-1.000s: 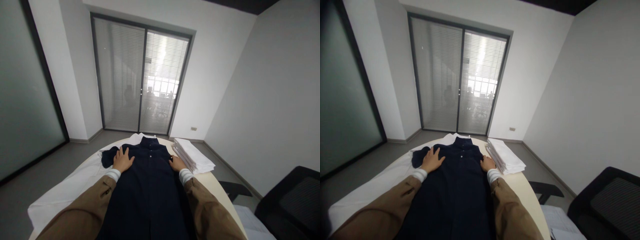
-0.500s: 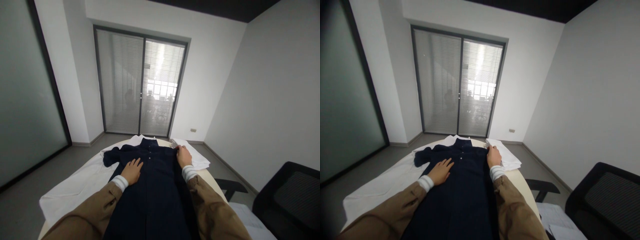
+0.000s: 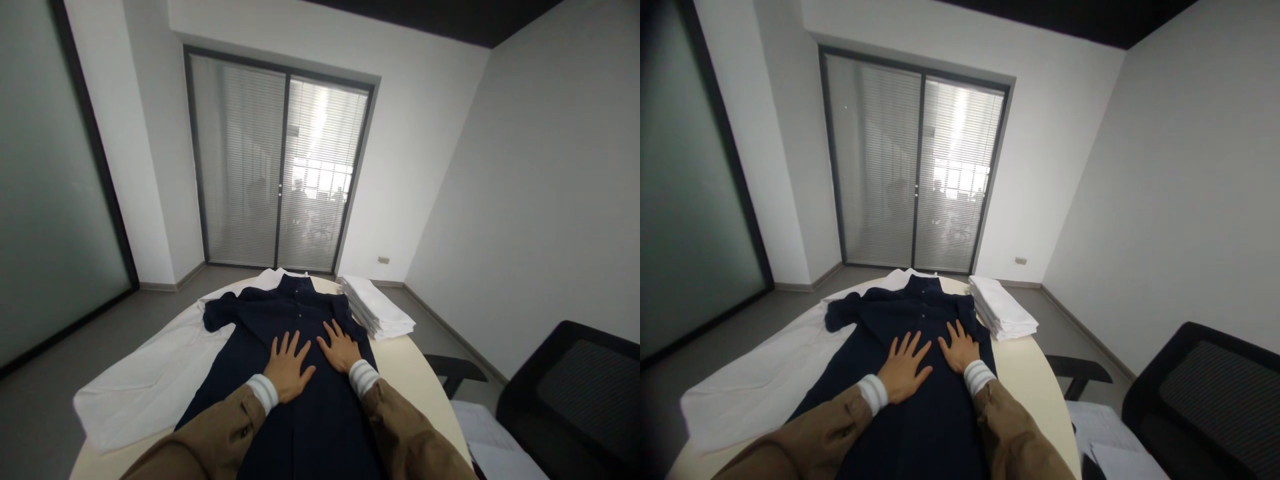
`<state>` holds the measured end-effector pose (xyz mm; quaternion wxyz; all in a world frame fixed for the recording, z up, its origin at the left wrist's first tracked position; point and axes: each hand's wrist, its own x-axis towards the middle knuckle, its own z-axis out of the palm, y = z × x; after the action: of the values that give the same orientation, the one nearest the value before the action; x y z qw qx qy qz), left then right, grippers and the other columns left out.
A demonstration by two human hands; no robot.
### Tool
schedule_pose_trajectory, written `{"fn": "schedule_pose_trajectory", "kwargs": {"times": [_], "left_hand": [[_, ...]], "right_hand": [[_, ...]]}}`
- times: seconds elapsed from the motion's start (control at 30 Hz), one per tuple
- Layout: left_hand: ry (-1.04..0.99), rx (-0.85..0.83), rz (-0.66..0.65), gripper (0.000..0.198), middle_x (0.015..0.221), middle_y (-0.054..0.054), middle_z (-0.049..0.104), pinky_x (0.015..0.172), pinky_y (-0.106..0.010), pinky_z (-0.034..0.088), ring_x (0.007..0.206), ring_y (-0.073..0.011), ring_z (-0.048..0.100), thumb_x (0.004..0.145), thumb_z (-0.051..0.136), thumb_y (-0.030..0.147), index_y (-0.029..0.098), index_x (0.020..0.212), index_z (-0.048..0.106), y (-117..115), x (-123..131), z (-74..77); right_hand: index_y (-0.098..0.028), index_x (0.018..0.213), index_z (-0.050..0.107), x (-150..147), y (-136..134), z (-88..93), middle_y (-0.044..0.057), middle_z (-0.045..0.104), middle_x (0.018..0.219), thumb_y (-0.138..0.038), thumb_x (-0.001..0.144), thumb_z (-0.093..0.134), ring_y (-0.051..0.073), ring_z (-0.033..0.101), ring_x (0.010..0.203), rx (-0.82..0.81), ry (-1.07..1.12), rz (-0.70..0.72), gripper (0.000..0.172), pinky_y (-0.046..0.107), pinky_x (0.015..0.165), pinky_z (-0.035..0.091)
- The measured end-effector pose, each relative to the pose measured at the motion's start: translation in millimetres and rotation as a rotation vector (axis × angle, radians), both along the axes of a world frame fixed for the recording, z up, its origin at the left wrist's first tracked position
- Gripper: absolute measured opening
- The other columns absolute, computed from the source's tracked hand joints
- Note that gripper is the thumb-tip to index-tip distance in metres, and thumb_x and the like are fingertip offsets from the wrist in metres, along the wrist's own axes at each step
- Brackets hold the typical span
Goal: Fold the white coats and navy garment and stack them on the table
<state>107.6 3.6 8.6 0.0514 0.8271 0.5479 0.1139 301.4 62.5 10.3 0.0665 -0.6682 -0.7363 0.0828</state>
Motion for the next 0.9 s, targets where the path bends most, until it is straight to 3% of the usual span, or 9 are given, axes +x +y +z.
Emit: {"fn": "schedule_pose_trajectory", "kwargs": {"times": [0.13, 0.33, 0.47, 0.57, 0.67, 0.8, 0.9], "left_hand": [[-0.031, -0.023, 0.08, 0.074, 0.162, -0.012, 0.018, 0.116, -0.063, 0.009, 0.148, -0.0397, 0.01, 0.094, 0.025, 0.063, 0.02, 0.153, 0.031, -23, 8, -2.7], [-0.044, -0.098, -0.055, 0.075, 0.163, -0.008, 0.011, 0.116, -0.061, 0.018, 0.149, -0.0355, 0.01, 0.093, 0.026, 0.065, 0.023, 0.155, 0.026, -53, 2, 3.8], [0.022, 0.012, 0.072, 0.071, 0.162, -0.009, 0.017, 0.117, -0.061, 0.012, 0.148, -0.0388, 0.009, 0.092, 0.033, 0.063, 0.021, 0.15, 0.039, -38, -22, 10.9], [0.07, 0.014, 0.182, 0.074, 0.161, -0.012, 0.022, 0.114, -0.066, 0.009, 0.146, -0.0452, 0.011, 0.09, 0.038, 0.063, 0.021, 0.15, 0.04, -24, -33, 8.5], [0.09, -0.02, 0.188, 0.076, 0.159, -0.014, 0.027, 0.114, -0.064, 0.012, 0.145, -0.0461, 0.015, 0.09, 0.035, 0.064, 0.019, 0.151, 0.037, -18, -31, 2.5], [0.105, -0.005, 0.189, 0.076, 0.158, -0.016, 0.027, 0.113, -0.063, 0.014, 0.145, -0.0465, 0.017, 0.091, 0.031, 0.063, 0.017, 0.151, 0.035, -15, -20, 0.5], [0.116, -0.044, 0.204, 0.077, 0.158, -0.018, 0.028, 0.111, -0.063, 0.019, 0.143, -0.0481, 0.019, 0.09, 0.034, 0.063, 0.017, 0.151, 0.036, -9, -16, 7.5]], "right_hand": [[-0.035, 0.154, 0.024, 15, 6, 0.6, 0.004, 0.014, 0.164, -0.068, 0.092, 0.03, 0.035, 0.041, 0.136, -0.011, 0.031, 0.033, 0.07, 0.055, 0.11, 0.027], [-0.03, 0.153, 0.028, 18, 9, 8.8, 0.006, 0.022, 0.162, -0.06, 0.096, 0.029, 0.03, 0.03, 0.144, -0.007, 0.007, 0.058, 0.064, 0.051, 0.113, 0.023], [-0.025, 0.151, 0.034, 5, -9, 3.9, 0.011, 0.028, 0.159, -0.062, 0.096, 0.029, 0.038, 0.03, 0.141, 0.064, -0.027, -0.028, 0.067, 0.06, 0.111, 0.019], [-0.03, 0.153, 0.028, 3, -20, -2.8, 0.008, 0.022, 0.162, -0.07, 0.092, 0.027, 0.04, 0.028, 0.142, 0.038, -0.007, -0.001, 0.073, 0.065, 0.111, 0.012], [-0.034, 0.154, 0.025, 11, -20, -3.8, 0.004, 0.017, 0.163, -0.071, 0.092, 0.025, 0.038, 0.026, 0.144, 0.012, -0.004, 0.052, 0.072, 0.064, 0.113, 0.007], [-0.036, 0.153, 0.025, 15, -6, 10.2, 0.003, 0.016, 0.163, -0.065, 0.093, 0.029, 0.036, 0.031, 0.142, -0.04, -0.028, 0.058, 0.067, 0.062, 0.114, 0.008], [-0.028, 0.149, 0.037, -2, 2, 23.5, 0.01, 0.03, 0.159, -0.054, 0.094, 0.037, 0.038, 0.04, 0.136, -0.078, -0.061, -0.015, 0.061, 0.063, 0.109, 0.02]]}}
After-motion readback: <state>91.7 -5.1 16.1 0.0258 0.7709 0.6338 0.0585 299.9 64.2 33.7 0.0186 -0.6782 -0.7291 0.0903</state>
